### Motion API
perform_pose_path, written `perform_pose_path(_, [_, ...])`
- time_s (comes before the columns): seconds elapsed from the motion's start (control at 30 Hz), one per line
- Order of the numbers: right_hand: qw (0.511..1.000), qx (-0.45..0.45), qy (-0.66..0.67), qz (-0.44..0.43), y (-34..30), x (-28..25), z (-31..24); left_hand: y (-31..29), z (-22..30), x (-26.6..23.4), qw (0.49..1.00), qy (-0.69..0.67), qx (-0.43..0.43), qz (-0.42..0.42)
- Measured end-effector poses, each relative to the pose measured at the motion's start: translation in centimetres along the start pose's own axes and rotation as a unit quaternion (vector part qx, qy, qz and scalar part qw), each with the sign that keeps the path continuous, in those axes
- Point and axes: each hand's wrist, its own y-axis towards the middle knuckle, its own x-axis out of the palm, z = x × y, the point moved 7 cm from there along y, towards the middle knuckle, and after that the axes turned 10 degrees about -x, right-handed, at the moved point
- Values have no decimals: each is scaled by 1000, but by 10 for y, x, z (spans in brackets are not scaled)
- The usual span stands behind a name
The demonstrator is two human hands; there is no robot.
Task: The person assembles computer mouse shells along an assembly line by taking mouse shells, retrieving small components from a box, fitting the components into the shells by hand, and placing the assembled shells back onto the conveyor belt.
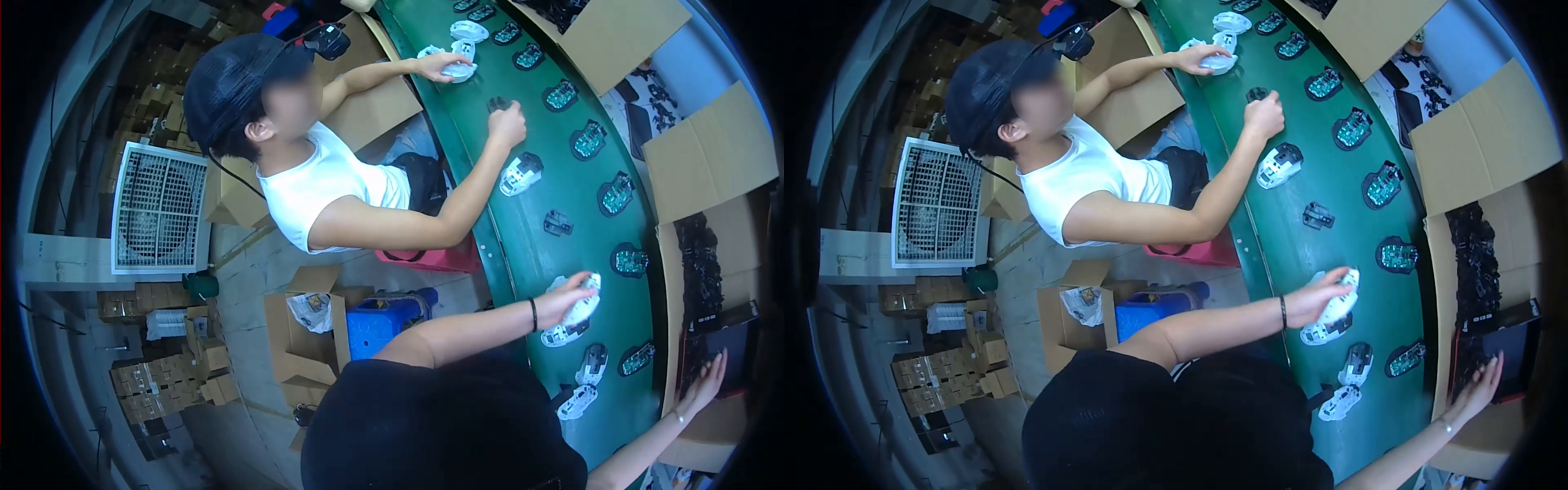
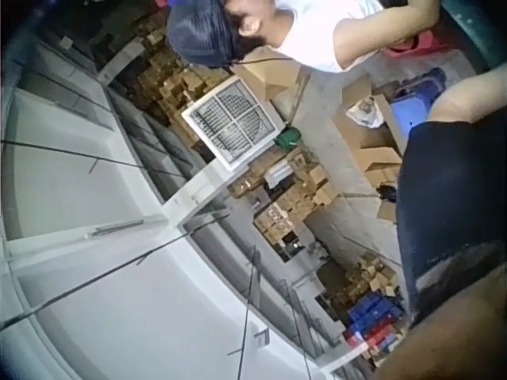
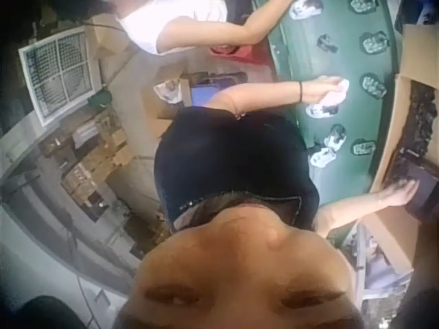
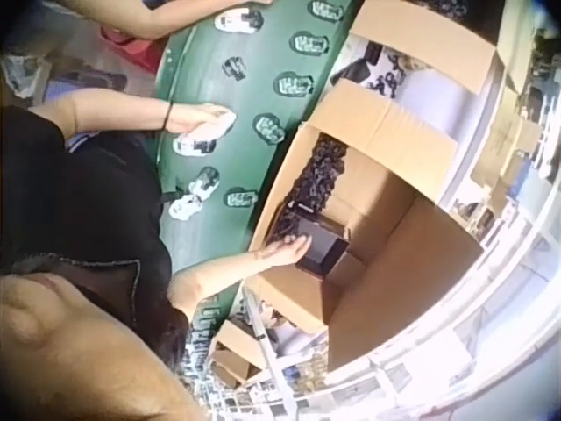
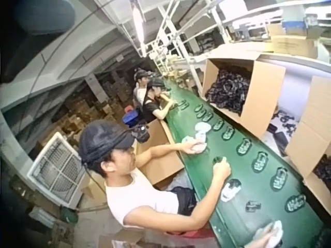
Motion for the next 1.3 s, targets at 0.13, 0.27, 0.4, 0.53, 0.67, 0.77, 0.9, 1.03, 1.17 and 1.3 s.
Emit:
perform_pose_path(0.13, [979,43,76,-183,-126,101,-22,-12,-29,40,991,79,-83,-69])
perform_pose_path(0.27, [955,50,123,-265,-212,153,-29,-7,-42,45,995,84,-21,-53])
perform_pose_path(0.4, [973,-26,53,-222,-228,164,-48,-8,-33,40,995,-79,-40,-51])
perform_pose_path(0.53, [968,-82,76,-224,-251,185,-95,-29,-19,35,998,-21,9,-61])
perform_pose_path(0.67, [928,-266,-96,-243,-271,199,-120,-41,-13,59,996,26,-12,-86])
perform_pose_path(0.77, [902,-348,-157,-201,-277,203,-132,-44,-12,65,993,66,27,-97])
perform_pose_path(0.9, [897,-348,-204,-183,-282,204,-136,-53,-11,65,993,66,44,-87])
perform_pose_path(1.03, [971,-105,-84,-200,-276,200,-96,-56,1,64,988,96,78,-91])
perform_pose_path(1.17, [953,-137,-63,-262,-272,201,-104,-57,6,72,970,169,84,-154])
perform_pose_path(1.3, [968,-61,47,-238,-258,198,-94,-57,7,74,970,167,54,-166])
